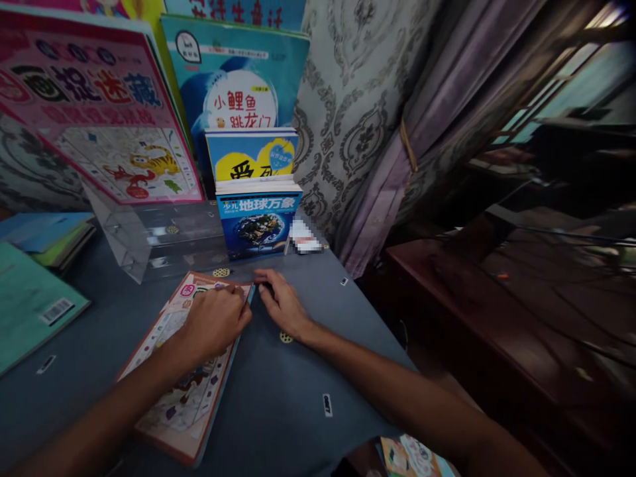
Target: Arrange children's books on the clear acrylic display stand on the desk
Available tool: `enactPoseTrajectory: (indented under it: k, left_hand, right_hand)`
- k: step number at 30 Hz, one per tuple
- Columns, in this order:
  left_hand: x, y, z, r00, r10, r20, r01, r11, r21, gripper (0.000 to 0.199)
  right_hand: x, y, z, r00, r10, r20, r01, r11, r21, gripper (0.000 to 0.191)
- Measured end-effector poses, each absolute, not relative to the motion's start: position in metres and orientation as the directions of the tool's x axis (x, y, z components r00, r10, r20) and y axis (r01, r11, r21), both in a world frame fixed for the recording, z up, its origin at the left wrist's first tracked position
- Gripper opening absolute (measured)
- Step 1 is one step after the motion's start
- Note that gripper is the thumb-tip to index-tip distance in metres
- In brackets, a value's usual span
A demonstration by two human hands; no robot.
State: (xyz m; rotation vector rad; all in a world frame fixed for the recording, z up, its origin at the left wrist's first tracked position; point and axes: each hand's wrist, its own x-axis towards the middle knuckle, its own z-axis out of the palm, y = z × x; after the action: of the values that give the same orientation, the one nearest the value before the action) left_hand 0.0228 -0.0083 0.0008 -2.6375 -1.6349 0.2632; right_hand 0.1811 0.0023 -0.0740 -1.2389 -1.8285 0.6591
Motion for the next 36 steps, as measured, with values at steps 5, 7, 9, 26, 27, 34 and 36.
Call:
enactPoseTrajectory:
  k: [5,7,9,26,27,34,36]
  left_hand:
    - [0.027,-0.016,-0.008,0.451,0.888,-0.096,0.877,-0.460,-0.138,0.033]
    - [0.028,-0.018,-0.009,0.464,0.882,-0.084,0.871,-0.471,-0.142,0.031]
    - [0.028,-0.018,-0.010,0.469,0.879,-0.081,0.867,-0.476,-0.150,0.031]
    - [-0.030,-0.008,-0.049,0.678,0.721,0.145,0.731,-0.682,-0.028,0.044]
    - [-0.032,-0.006,-0.050,0.688,0.713,0.137,0.721,-0.692,-0.024,0.045]
    - [-0.080,-0.015,-0.048,0.778,0.628,0.011,0.623,-0.774,0.114,0.057]
    - [-0.101,-0.034,-0.050,0.783,0.620,-0.053,0.621,-0.771,0.140,0.073]
  right_hand:
    - [0.179,-0.006,-0.068,-0.248,0.878,0.409,0.543,0.476,-0.692,0.030]
    - [0.178,-0.008,-0.066,-0.302,0.873,0.383,0.567,0.488,-0.664,0.028]
    - [0.178,-0.009,-0.066,-0.349,0.866,0.358,0.584,0.499,-0.640,0.027]
    - [0.181,-0.004,-0.066,-0.344,0.868,0.358,0.657,0.495,-0.568,0.023]
    - [0.182,-0.004,-0.066,-0.344,0.869,0.355,0.665,0.493,-0.561,0.023]
    - [0.184,-0.005,-0.064,-0.376,0.874,0.308,0.695,0.486,-0.530,0.025]
    - [0.184,-0.007,-0.064,-0.401,0.871,0.283,0.694,0.491,-0.527,0.027]
